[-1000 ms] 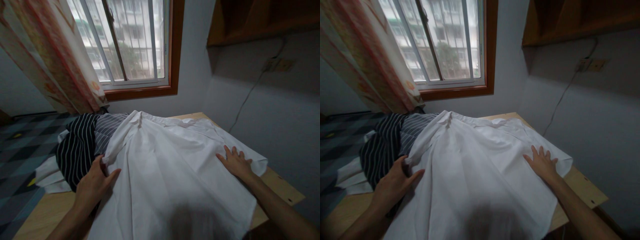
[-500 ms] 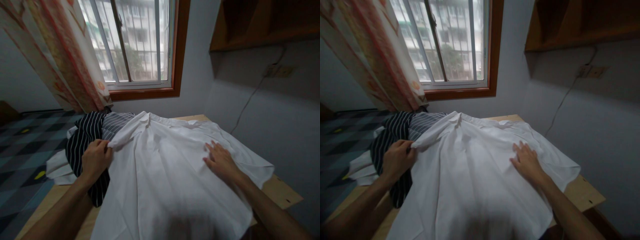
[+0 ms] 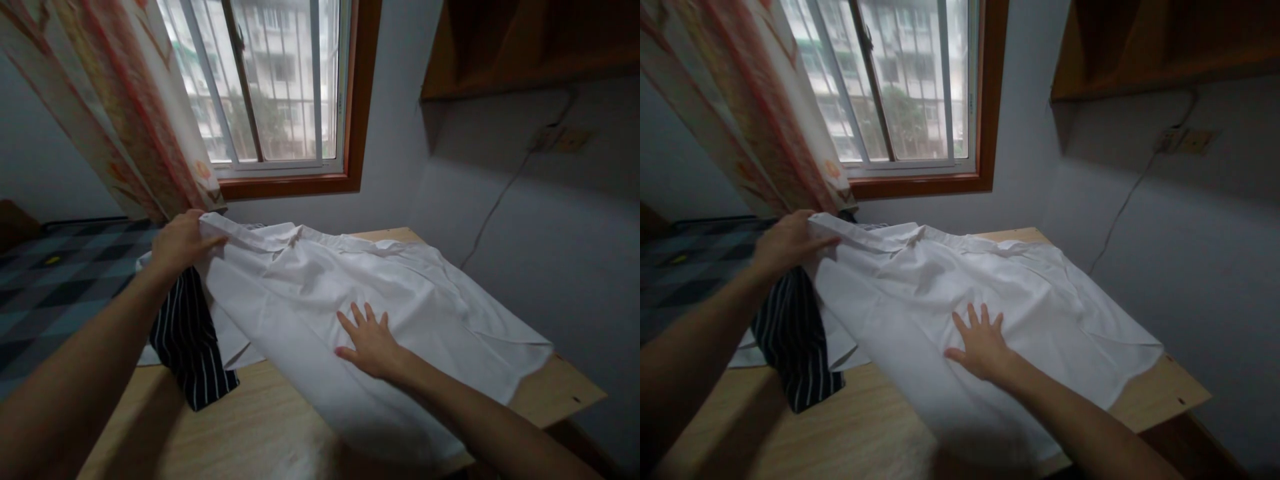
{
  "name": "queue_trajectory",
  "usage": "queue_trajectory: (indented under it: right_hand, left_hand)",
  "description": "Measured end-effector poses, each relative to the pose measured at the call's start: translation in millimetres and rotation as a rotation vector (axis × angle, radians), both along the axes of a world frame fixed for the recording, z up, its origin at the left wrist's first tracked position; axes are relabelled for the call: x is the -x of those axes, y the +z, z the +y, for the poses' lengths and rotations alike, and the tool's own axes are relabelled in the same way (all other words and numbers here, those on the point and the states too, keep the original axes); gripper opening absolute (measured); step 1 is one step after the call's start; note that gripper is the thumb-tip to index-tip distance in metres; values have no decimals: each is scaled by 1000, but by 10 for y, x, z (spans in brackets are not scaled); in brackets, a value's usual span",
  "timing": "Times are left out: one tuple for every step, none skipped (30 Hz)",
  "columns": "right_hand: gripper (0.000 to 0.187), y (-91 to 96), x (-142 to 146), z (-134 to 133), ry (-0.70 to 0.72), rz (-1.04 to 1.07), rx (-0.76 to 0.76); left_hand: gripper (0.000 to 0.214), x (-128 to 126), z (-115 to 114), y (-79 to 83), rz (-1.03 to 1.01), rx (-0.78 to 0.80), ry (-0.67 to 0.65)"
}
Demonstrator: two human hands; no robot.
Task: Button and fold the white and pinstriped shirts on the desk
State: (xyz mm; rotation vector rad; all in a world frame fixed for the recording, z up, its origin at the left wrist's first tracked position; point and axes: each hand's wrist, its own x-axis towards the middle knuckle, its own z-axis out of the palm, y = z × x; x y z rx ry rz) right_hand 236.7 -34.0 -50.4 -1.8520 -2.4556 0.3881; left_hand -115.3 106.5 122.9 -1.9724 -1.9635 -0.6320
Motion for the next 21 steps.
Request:
queue_trajectory:
  right_hand:
    - [76, 38, -26, 22, 21, 26, 3]
    - [70, 75, -67, 68, 45, 58, -1]
    - [62, 108, -118, 147, 66, 97, -20]
    - [54, 137, -177, 260, 76, 143, -59]
    - [48, 162, -239, 409, 68, 192, -116]
    - [46, 183, -298, 588, 38, 240, -185]
    - [47, 202, -350, 789, -16, 280, -261]
    - [49, 220, -390, 1003, -77, 306, -326]
    - [53, 237, -414, 1219, -136, 322, -379]
    - [57, 252, -418, 1424, -183, 327, -423]
    - [63, 263, -398, 1610, -217, 321, -447]
    - [70, 269, -353, 1767, -236, 309, -447]
    - [78, 266, -283, 1893, -238, 292, -421]
    - [85, 253, -192, 1984, -222, 273, -373]
    - [89, 228, -85, 2045, -190, 254, -312]
    - [90, 192, 29, 2081, -143, 235, -251]
    - [87, 146, 144, 2098, -90, 215, -201]
    - [79, 94, 249, 2106, -42, 191, -168]
    - [70, 38, 339, 2112, -11, 164, -152]
    - [62, -16, 409, 2121, -2, 137, -150]
    - [57, -67, 456, 2139, -18, 109, -158]
  left_hand:
    - [103, 28, -70, -77, -34, -24, 8]
    - [106, 57, -163, -158, -84, -56, 37]
    - [106, 83, -277, -241, -143, -86, 92]
    - [103, 105, -406, -327, -198, -97, 162]
    - [98, 119, -543, -415, -235, -65, 217]
    - [90, 126, -681, -504, -251, 12, 243]
    - [82, 125, -811, -594, -256, 112, 258]
    - [75, 116, -929, -683, -251, 231, 246]
    - [70, 98, -1028, -771, -247, 348, 217]
    - [66, 71, -1107, -858, -252, 453, 176]
    - [63, 36, -1165, -944, -267, 533, 123]
    - [60, -9, -1204, -1026, -300, 579, 64]
    - [56, -61, -1226, -1106, -352, 596, 5]
    - [52, -119, -1234, -1180, -424, 585, -48]
    - [49, -179, -1233, -1247, -516, 558, -90]
    - [46, -235, -1226, -1303, -623, 526, -122]
    - [44, -281, -1218, -1347, -740, 494, -144]
    - [42, -307, -1213, -1375, -860, 467, -157]
    - [41, -309, -1217, -1386, -967, 447, -160]
    - [43, -281, -1230, -1376, -1041, 438, -151]
    - [47, -224, -1254, -1347, -1075, 438, -130]
